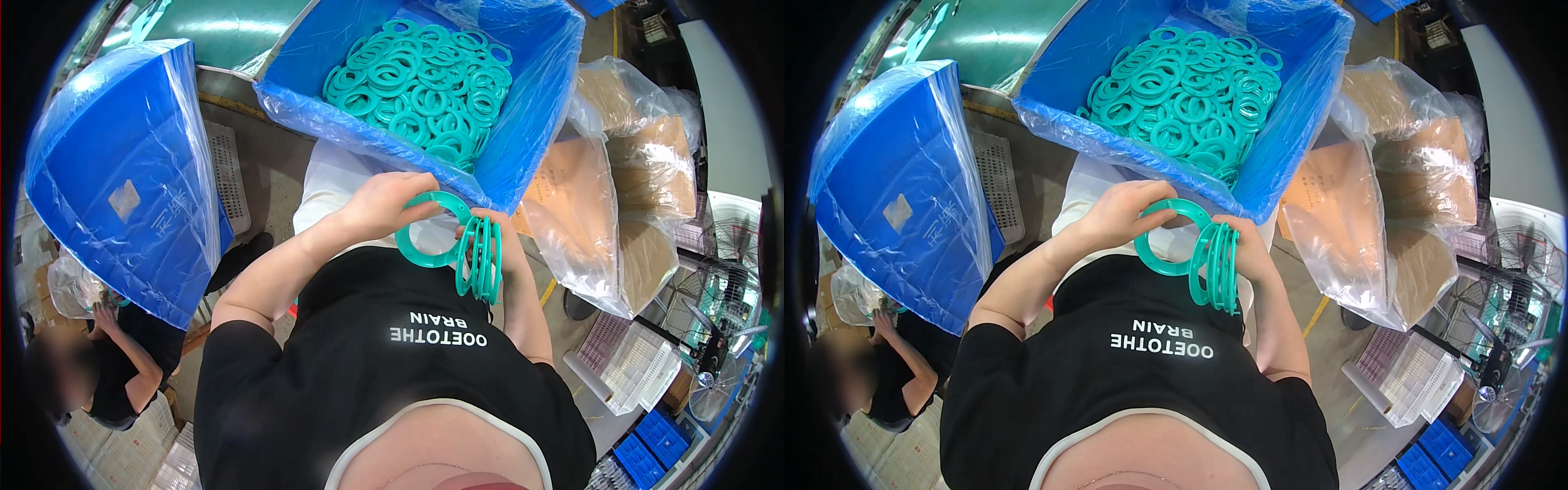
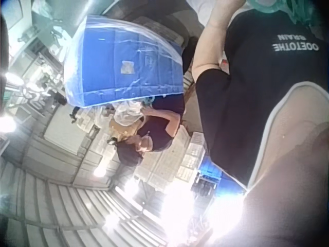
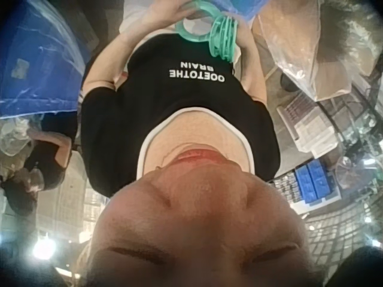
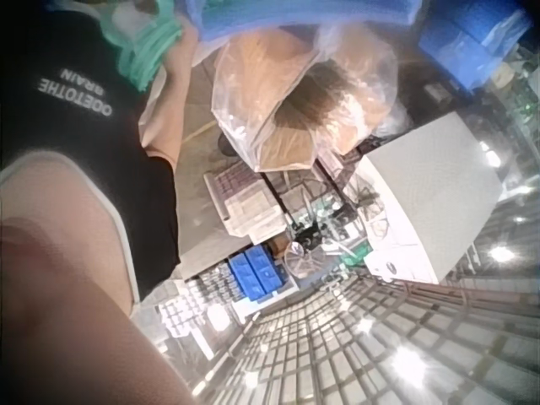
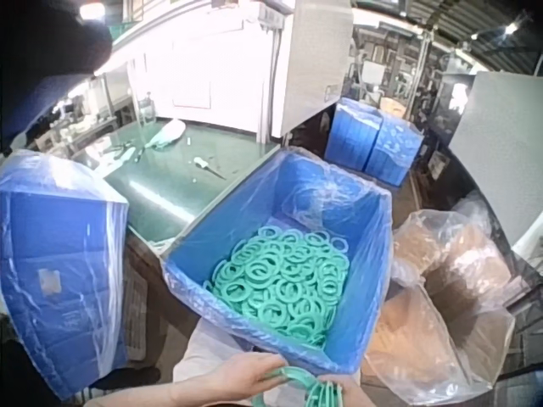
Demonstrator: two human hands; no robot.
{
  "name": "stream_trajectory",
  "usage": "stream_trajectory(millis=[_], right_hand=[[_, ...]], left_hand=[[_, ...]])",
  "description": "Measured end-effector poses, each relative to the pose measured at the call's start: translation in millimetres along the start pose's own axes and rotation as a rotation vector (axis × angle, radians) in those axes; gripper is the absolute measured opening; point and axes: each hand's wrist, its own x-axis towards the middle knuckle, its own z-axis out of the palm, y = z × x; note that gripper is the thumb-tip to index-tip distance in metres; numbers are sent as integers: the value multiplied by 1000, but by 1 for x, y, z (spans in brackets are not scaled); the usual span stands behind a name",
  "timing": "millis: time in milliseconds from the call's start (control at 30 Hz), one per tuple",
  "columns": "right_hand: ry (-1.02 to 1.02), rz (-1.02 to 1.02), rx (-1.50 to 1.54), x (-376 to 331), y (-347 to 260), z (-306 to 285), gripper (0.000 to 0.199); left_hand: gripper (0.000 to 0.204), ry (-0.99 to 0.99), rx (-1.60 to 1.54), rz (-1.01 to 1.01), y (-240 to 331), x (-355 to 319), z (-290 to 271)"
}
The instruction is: Sort and inspect green plastic rings from a large blue bin into smaller batches.
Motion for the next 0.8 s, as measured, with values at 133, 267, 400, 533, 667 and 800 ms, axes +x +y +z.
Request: stream_trajectory(millis=[133,267,400,533,667,800], right_hand=[[-60,53,1,-4,-18,1,6],[412,8,344,-31,-36,-6,13],[408,-618,995,-28,-30,-55,28],[379,-333,855,-13,-14,-31,31],[571,-80,67,2,6,4,30],[393,-151,-65,9,-9,18,37]], left_hand=[[5,196,363,305,-12,7,0],[12,311,-408,39,-5,18,-26],[14,119,-1032,-283,-10,19,-19],[13,-47,-1109,-351,-20,19,10],[21,-90,-857,-315,7,15,24],[28,-88,-551,-139,-7,12,26]])
